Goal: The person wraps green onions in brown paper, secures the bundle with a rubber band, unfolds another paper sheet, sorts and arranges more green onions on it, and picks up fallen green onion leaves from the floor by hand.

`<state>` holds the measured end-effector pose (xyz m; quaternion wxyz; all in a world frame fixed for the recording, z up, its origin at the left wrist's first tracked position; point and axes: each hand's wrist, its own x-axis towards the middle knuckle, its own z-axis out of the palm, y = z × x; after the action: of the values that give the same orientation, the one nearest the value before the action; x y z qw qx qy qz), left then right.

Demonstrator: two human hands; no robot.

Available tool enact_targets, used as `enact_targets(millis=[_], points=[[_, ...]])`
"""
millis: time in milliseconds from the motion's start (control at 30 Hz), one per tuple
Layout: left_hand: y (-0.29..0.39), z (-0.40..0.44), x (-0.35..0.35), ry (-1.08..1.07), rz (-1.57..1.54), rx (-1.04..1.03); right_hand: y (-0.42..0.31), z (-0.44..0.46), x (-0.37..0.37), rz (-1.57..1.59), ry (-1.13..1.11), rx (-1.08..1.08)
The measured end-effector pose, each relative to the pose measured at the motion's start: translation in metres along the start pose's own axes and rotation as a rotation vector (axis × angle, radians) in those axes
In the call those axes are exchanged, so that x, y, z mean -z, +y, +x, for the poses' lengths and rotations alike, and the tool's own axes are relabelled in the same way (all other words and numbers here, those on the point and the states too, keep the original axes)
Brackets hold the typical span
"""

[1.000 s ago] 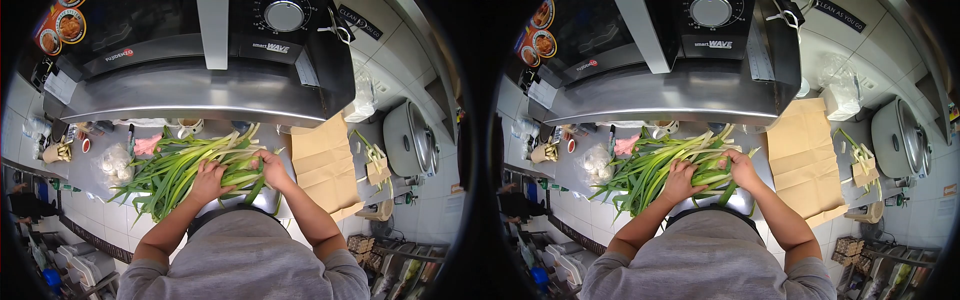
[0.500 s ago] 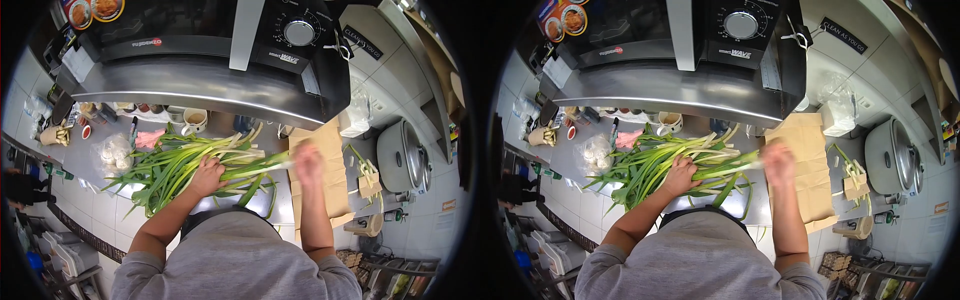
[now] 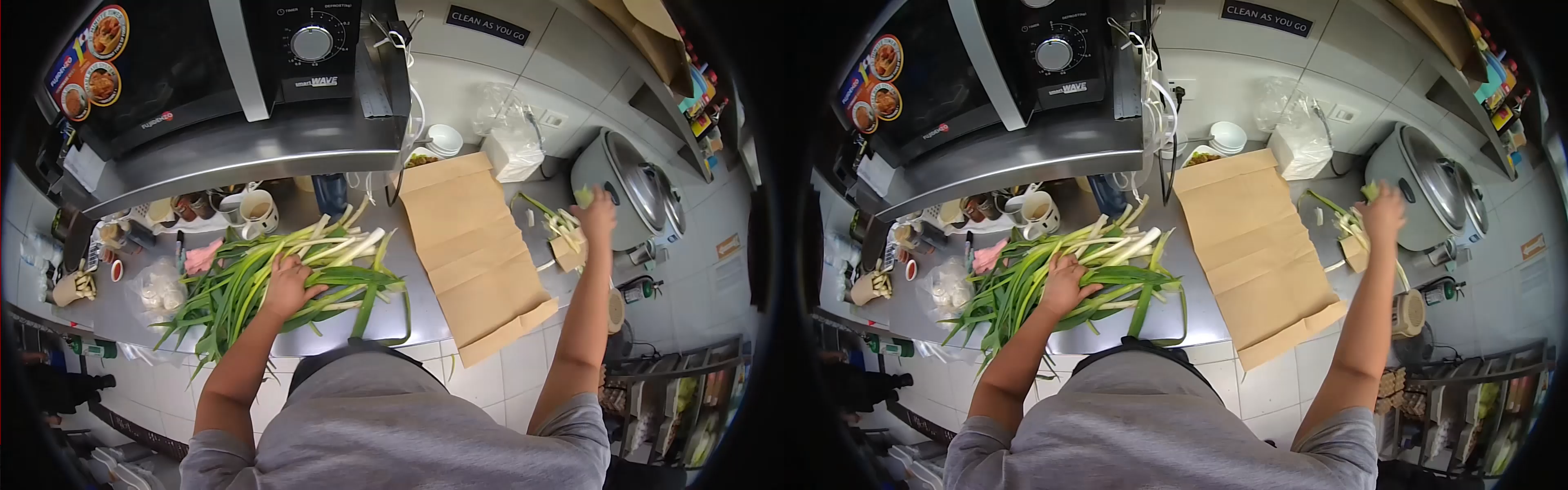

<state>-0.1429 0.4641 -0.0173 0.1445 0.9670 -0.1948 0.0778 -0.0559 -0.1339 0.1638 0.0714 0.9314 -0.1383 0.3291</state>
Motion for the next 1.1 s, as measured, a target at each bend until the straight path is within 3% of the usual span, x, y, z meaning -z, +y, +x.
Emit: enact_targets(millis=[67,100,133,167,233,333,400,433,533,667,733,833,900,933,1000,1100], points=[[0.001,0.001,0.0,0.016,0.0,-0.017,-0.044,-0.035,-0.024,0.371,-0.093,0.226],[0.001,0.0,-0.003,0.011,0.014,-0.012,-0.075,-0.064,-0.048,0.617,-0.329,0.097],[0.0,-0.001,-0.007,0.06,0.013,-0.024,-0.133,-0.087,-0.006,0.663,-0.537,0.028],[0.001,-0.002,-0.007,0.108,0.014,-0.041,-0.159,-0.123,-0.028,0.779,-0.476,0.198],[0.007,-0.001,0.002,0.098,0.029,-0.034,-0.215,-0.172,-0.025,1.004,-0.562,0.336],[0.013,0.003,0.015,0.108,0.064,-0.061,-0.264,-0.207,-0.038,1.033,-0.554,0.462],[0.012,0.002,0.016,0.08,-0.01,0.005,-0.277,-0.2,-0.04,0.952,-0.84,0.559],[0.01,0.004,0.018,0.06,-0.095,0.078,-0.278,-0.193,-0.04,0.961,-0.832,0.556],[0.024,0.009,0.05,0.106,-0.088,0.058,-0.266,-0.161,-0.035,1.152,-0.529,0.573],[0.035,0.014,0.09,0.131,-0.098,0.03,-0.216,-0.114,-0.008,1.096,-0.339,0.548],[0.032,0.011,0.111,0.11,-0.048,0.124,-0.169,-0.092,0.007,1.083,-0.283,0.405],[0.009,0.001,0.132,0.166,0.002,0.206,-0.078,-0.067,-0.011,1.089,-0.417,0.215],[-0.004,-0.001,0.143,0.152,0.037,0.245,-0.032,-0.062,-0.038,1.136,-0.748,-0.034],[-0.003,-0.002,0.147,0.103,0.133,0.309,-0.021,-0.067,-0.048,1.123,-0.746,-0.05],[0.019,0.007,0.159,0.051,0.112,0.283,-0.007,-0.082,-0.059,0.468,-0.514,0.239],[0.071,0.023,0.172,0.044,0.012,0.142,-0.004,-0.126,-0.096,0.515,-0.491,0.099]])
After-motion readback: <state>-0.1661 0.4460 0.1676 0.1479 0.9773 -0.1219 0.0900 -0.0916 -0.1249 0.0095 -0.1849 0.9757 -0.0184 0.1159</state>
